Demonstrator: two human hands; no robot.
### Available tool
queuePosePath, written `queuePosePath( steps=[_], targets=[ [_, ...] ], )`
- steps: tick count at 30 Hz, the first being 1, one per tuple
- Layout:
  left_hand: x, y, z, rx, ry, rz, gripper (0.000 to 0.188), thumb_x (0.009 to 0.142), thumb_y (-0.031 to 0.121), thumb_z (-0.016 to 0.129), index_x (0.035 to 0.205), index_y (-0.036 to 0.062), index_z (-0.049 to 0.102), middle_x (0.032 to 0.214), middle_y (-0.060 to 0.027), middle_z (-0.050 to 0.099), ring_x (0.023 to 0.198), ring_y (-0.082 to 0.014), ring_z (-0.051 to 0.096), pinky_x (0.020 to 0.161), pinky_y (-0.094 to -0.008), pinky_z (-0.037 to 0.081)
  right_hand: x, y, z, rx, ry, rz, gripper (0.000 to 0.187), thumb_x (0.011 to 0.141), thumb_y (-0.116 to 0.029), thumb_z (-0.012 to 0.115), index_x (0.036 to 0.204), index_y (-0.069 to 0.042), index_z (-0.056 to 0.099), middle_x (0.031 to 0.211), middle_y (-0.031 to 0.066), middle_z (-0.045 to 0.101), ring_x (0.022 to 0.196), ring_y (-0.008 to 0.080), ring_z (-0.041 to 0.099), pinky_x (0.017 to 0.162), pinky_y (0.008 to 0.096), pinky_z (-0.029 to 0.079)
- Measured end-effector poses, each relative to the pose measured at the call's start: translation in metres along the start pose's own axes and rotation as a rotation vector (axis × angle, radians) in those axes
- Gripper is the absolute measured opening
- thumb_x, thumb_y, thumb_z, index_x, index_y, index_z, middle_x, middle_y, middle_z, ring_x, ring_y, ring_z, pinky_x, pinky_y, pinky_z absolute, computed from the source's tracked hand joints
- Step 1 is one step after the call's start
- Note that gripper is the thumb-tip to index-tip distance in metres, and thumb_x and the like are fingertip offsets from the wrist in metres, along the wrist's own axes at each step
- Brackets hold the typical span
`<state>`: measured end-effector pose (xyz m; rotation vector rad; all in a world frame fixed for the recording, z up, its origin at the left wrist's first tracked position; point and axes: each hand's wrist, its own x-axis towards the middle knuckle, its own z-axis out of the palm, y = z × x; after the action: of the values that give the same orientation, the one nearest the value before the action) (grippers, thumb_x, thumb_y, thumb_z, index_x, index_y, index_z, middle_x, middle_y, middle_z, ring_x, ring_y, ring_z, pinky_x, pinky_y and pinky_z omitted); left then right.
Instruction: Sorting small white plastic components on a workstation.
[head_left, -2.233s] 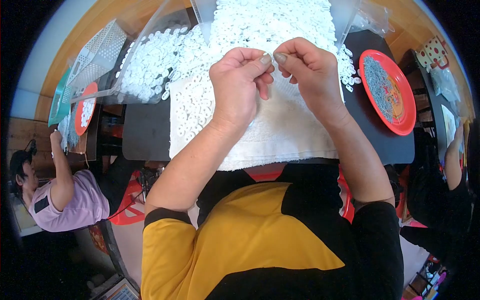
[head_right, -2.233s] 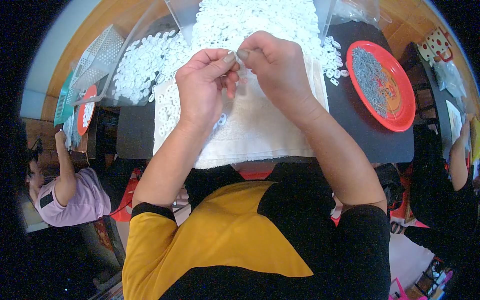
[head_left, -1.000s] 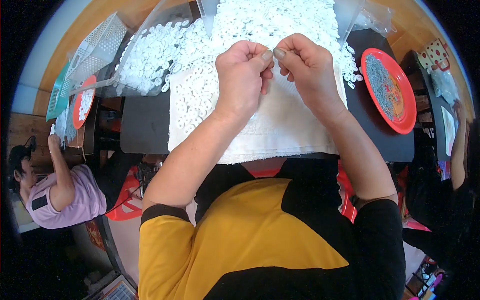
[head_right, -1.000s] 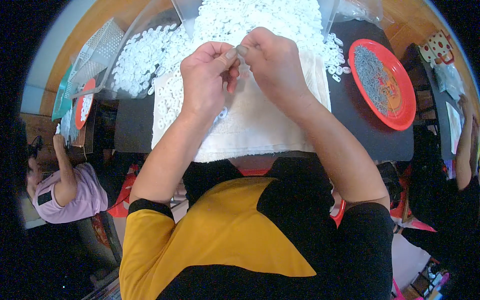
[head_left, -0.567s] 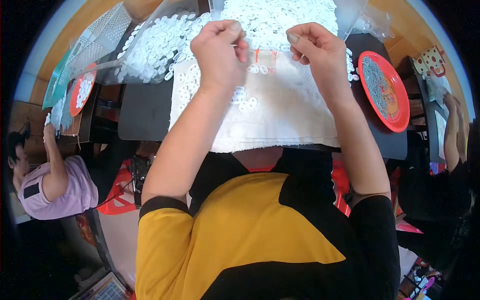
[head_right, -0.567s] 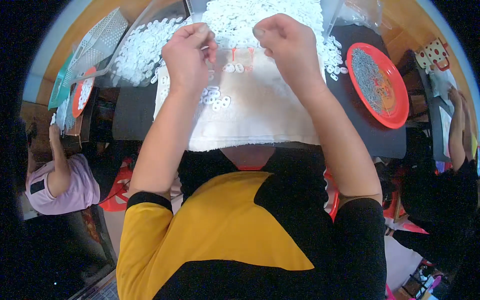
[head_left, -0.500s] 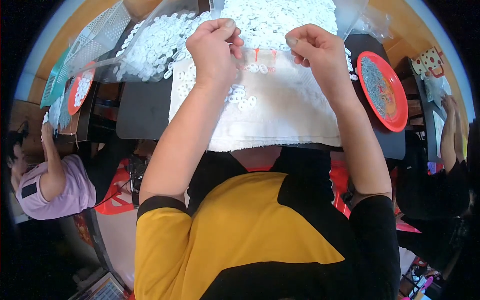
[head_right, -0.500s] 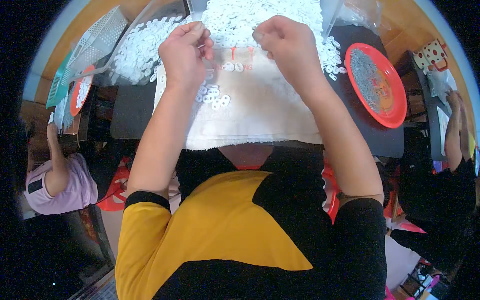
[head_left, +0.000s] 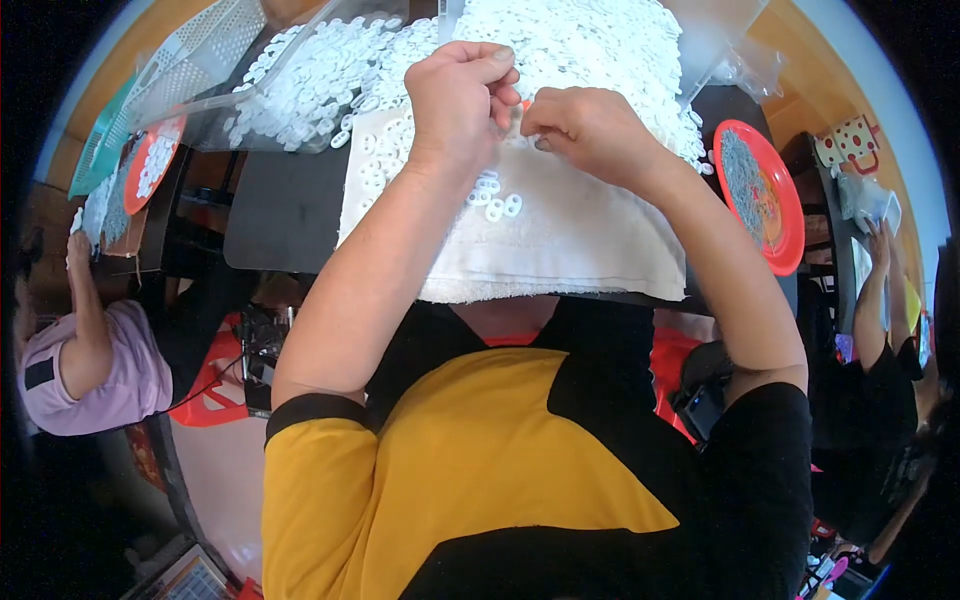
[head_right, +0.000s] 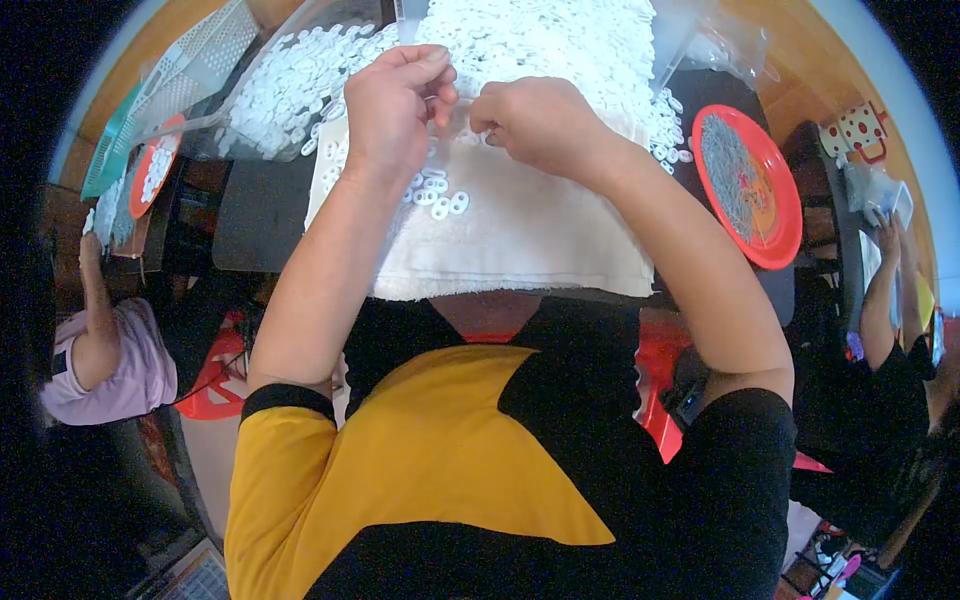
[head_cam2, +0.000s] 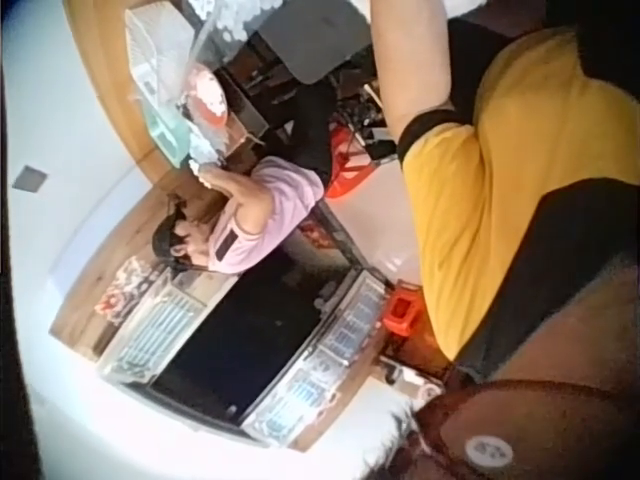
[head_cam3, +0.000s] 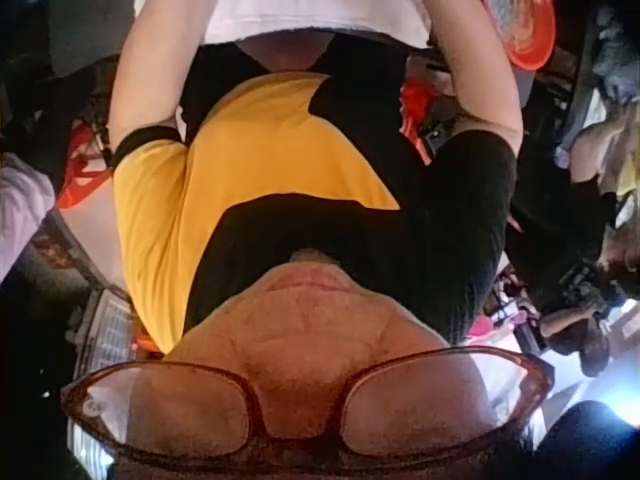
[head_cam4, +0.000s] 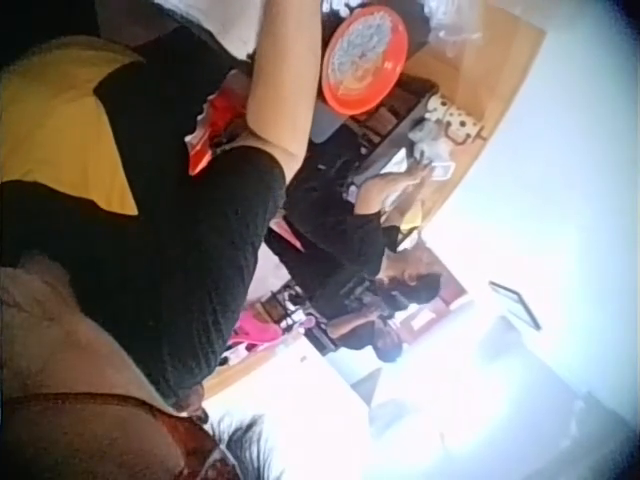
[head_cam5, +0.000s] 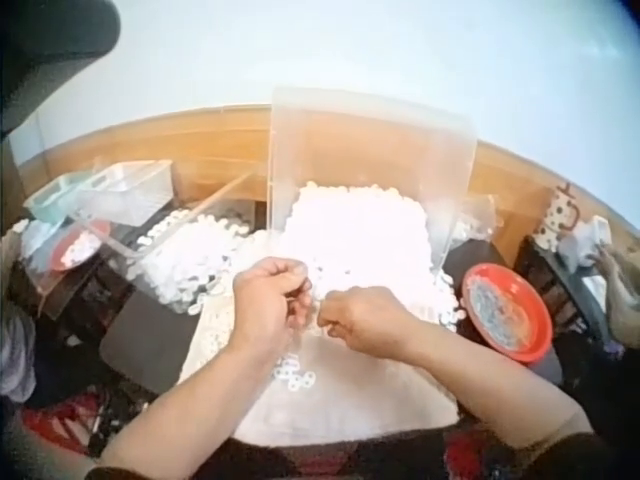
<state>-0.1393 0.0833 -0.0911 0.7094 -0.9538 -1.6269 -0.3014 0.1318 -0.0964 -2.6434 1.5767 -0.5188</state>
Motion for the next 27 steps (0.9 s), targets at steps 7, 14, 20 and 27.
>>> queuePosePath(
  steps=[7, 14, 20, 27],
  targets=[
    [0.000, -0.002, -0.001, -0.007, -0.024, -0.004, 0.005, 0.084, 0.000, 0.061, 0.084, -0.0053, 0.060, 0.071, -0.0108, 0.060, 0.050, -0.0123, 0.053, 0.039, -0.0242, 0.038, 0.005, -0.001, -0.011, -0.092, -0.099, -0.018, 0.011, 0.079, -0.010, 0.063, 0.090, -0.010, 0.064, 0.089, 0.0044, 0.065, 0.082, 0.0272, 0.063, 0.073, 0.0380, 0.050],
    [-0.003, -0.007, 0.005, 0.023, -0.079, -0.024, 0.009, 0.082, 0.002, 0.063, 0.085, -0.0065, 0.061, 0.071, -0.0111, 0.060, 0.052, -0.0129, 0.054, 0.040, -0.0242, 0.038, -0.002, -0.004, -0.016, -0.053, -0.207, 0.095, 0.005, 0.079, -0.009, 0.062, 0.082, -0.006, 0.060, 0.088, 0.0074, 0.065, 0.081, 0.0293, 0.063, 0.073, 0.0403, 0.049],
    [-0.008, -0.005, 0.008, 0.052, -0.082, -0.051, 0.009, 0.081, 0.003, 0.062, 0.085, -0.0055, 0.061, 0.072, -0.0110, 0.061, 0.054, -0.0131, 0.055, 0.041, -0.0246, 0.039, -0.010, -0.015, -0.013, -0.059, -0.215, 0.132, 0.006, 0.077, -0.010, 0.064, 0.080, -0.005, 0.061, 0.083, 0.0104, 0.064, 0.076, 0.0300, 0.063, 0.071, 0.0402, 0.048],
    [-0.010, -0.009, 0.012, 0.067, -0.097, -0.060, 0.009, 0.081, 0.004, 0.062, 0.085, -0.0047, 0.061, 0.071, -0.0100, 0.060, 0.054, -0.0125, 0.054, 0.042, -0.0245, 0.039, -0.021, 0.007, -0.026, 1.003, 0.146, 0.616, 0.008, 0.084, -0.009, 0.065, 0.090, -0.003, 0.065, 0.082, 0.0055, 0.067, 0.066, 0.0152, 0.062, 0.058, 0.0260, 0.046]
  ],
)
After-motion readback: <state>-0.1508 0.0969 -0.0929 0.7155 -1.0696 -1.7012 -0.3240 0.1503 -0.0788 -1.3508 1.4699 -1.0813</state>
